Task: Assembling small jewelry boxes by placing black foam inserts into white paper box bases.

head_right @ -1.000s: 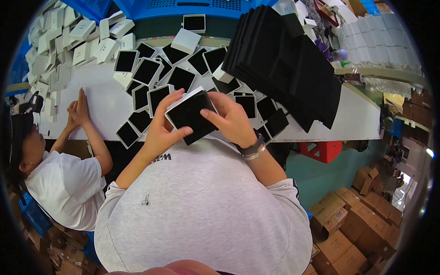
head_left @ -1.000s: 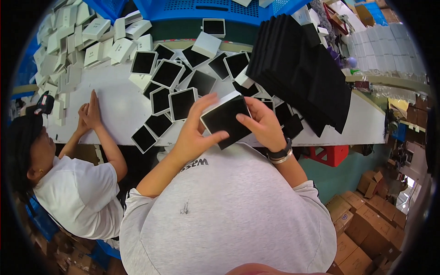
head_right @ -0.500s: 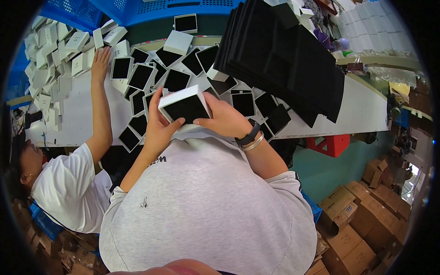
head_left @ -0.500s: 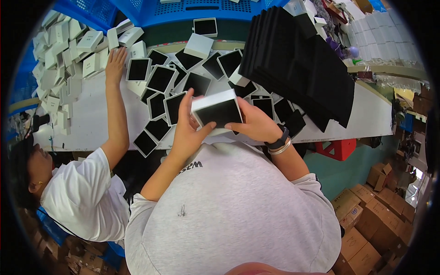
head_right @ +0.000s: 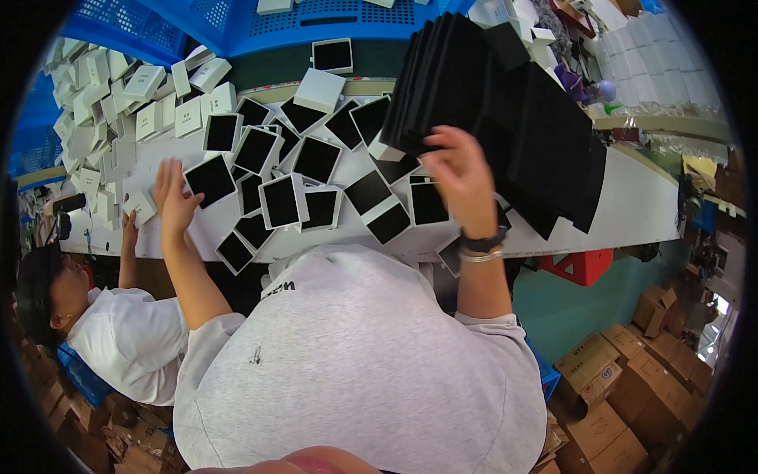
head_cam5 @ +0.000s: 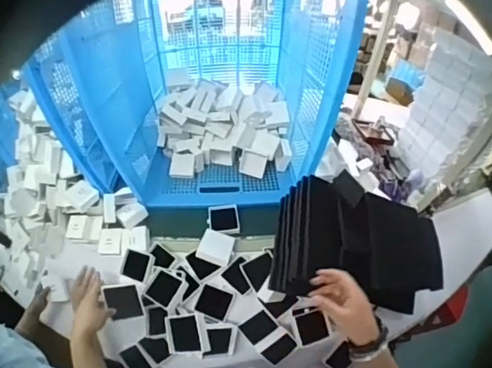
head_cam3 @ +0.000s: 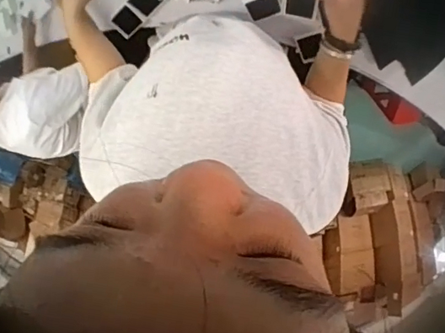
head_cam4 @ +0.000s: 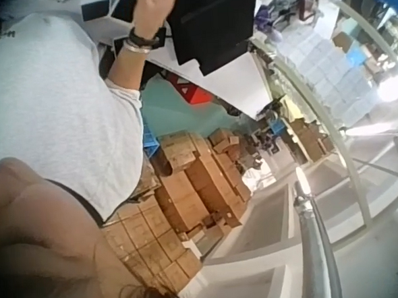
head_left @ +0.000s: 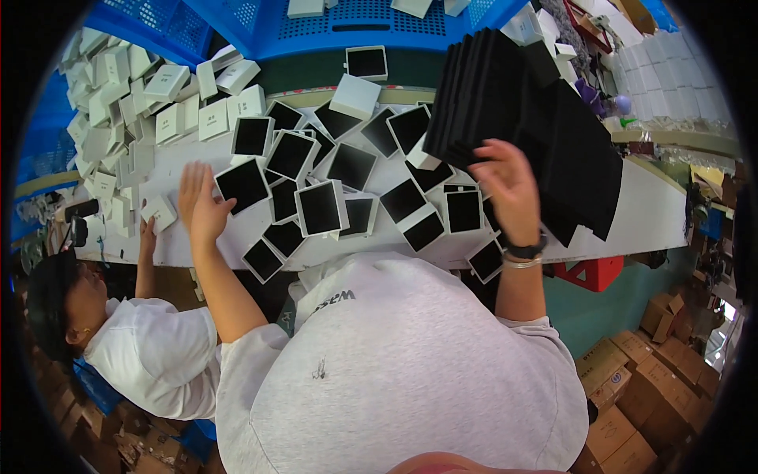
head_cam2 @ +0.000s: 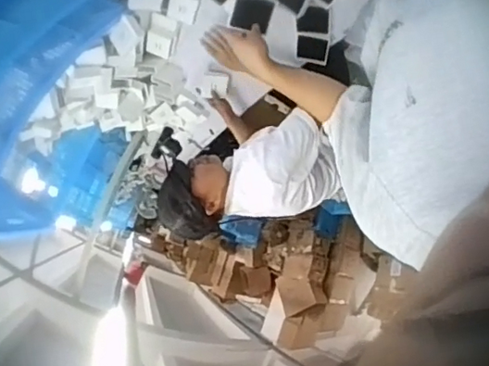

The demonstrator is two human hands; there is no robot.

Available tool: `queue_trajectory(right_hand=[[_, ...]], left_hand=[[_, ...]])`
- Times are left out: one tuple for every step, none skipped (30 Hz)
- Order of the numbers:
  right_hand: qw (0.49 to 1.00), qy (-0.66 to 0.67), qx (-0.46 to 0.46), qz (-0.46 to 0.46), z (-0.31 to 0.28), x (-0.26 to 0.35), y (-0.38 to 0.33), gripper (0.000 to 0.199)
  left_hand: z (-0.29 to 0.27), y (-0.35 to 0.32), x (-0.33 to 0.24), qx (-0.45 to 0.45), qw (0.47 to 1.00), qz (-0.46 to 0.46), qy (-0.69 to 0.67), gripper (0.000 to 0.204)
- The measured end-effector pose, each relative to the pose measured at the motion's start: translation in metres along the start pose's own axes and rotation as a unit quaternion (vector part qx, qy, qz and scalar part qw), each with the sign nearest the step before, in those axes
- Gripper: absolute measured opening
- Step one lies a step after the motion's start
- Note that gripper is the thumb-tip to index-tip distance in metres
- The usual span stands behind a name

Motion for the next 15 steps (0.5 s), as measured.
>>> queue_trajectory(right_hand=[[0.996,-0.035,-0.066,-0.041,-0.021,0.012,0.007,0.039],[0.984,-0.072,-0.139,-0.081,-0.046,0.022,0.013,0.039],[0.975,-0.068,-0.182,-0.103,-0.068,0.023,0.016,0.038],[0.962,-0.065,-0.232,-0.127,-0.092,0.024,0.015,0.038],[0.949,-0.088,-0.269,-0.140,-0.111,0.022,0.016,0.038],[0.939,-0.102,-0.289,-0.153,-0.119,0.022,0.020,0.037],[0.911,-0.235,-0.312,-0.132,-0.125,0.025,0.025,0.054],[0.910,-0.237,-0.311,-0.136,-0.129,0.025,0.035,0.054],[0.865,-0.371,-0.301,-0.154,-0.128,0.029,0.048,0.064],[0.802,-0.497,-0.283,-0.170,-0.123,0.028,0.063,0.075],[0.811,-0.501,-0.250,-0.171,-0.126,0.018,0.080,0.089],[0.801,-0.520,-0.213,-0.204,-0.126,0.001,0.097,0.085],[0.756,-0.602,-0.222,-0.131,-0.120,-0.015,0.108,0.081],[0.700,-0.674,-0.227,-0.059,-0.112,-0.026,0.118,0.078],[0.717,-0.653,-0.231,-0.080,-0.107,-0.026,0.121,0.075]], left_hand=[[0.030,-0.005,0.018,0.013,0.988,-0.085,-0.128,0.079],[0.028,0.012,0.013,0.023,0.952,-0.161,-0.260,0.070],[0.016,0.028,-0.010,-0.043,0.809,-0.164,-0.562,0.052],[-0.009,0.051,-0.036,-0.059,0.889,-0.098,-0.443,0.046],[-0.024,0.065,-0.062,-0.076,0.947,-0.032,-0.311,0.040],[0.017,0.044,-0.069,-0.028,0.836,-0.188,-0.514,0.032],[-0.001,0.055,-0.103,-0.053,0.854,-0.111,-0.506,0.029],[-0.003,0.062,-0.129,-0.060,0.855,-0.056,-0.512,0.028],[-0.014,0.077,-0.154,-0.063,0.854,-0.004,-0.516,0.029],[-0.018,0.091,-0.169,-0.091,0.849,0.046,-0.518,0.030],[-0.013,0.111,-0.180,-0.105,0.843,0.045,-0.526,0.033],[-0.007,0.134,-0.186,-0.120,0.836,0.043,-0.533,0.036],[0.003,0.162,-0.184,-0.141,0.830,0.035,-0.539,0.038],[0.016,0.195,-0.179,-0.164,0.823,0.025,-0.544,0.040],[0.037,0.226,-0.166,-0.174,0.837,-0.019,-0.518,0.045]])
Point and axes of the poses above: each hand's wrist, its own y-axis towards the middle knuckle, its own z-axis out of the palm, x = y × z, the point moved 8 cm from there along y, towards the middle knuckle, and after that the axes turned 3 degrees about -x, right-handed, at the moved point
